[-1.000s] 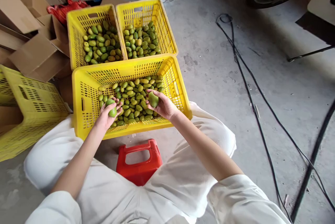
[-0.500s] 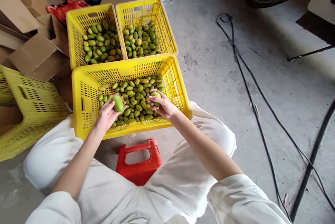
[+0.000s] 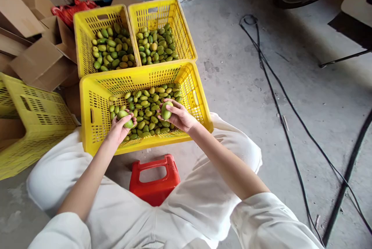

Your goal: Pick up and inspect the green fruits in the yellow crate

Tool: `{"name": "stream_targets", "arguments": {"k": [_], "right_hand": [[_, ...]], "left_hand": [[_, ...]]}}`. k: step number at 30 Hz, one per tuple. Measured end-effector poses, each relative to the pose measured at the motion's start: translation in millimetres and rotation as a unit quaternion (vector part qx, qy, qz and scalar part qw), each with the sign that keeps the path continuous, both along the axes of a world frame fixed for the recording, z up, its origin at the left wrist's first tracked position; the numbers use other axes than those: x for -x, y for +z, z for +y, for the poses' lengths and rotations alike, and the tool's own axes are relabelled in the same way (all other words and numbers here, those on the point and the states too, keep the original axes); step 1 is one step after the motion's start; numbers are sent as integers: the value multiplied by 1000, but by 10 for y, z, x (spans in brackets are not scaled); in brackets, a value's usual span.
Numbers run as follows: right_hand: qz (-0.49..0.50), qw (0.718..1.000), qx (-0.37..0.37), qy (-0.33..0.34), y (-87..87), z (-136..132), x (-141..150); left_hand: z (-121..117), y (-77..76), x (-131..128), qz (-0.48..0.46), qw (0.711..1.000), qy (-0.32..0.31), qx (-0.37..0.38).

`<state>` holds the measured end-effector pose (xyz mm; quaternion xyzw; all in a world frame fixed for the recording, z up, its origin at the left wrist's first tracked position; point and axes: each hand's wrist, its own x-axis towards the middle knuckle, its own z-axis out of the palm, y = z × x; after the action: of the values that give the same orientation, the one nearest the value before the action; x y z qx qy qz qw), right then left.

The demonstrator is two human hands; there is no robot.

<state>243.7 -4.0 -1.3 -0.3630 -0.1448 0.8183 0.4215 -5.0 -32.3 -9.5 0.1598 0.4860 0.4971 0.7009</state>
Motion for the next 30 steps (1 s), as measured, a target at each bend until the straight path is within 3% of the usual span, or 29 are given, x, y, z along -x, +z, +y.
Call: {"name": "stream_targets", "arguments": {"k": [12, 20, 26, 30], "right_hand": [[-35, 999, 7, 41, -51, -43, 28], [8, 999, 45, -14, -63, 34, -10], [-24, 999, 45, -17, -118, -23, 53], [-21, 997, 70, -22, -122, -56, 65]], "left_hand": [[-7, 96, -20, 5, 997, -83, -2], [4, 76, -9, -37, 994, -95, 34], [-46, 31, -5, 0, 996, -94, 9], [-46, 43, -8, -22, 998, -55, 13]]}}
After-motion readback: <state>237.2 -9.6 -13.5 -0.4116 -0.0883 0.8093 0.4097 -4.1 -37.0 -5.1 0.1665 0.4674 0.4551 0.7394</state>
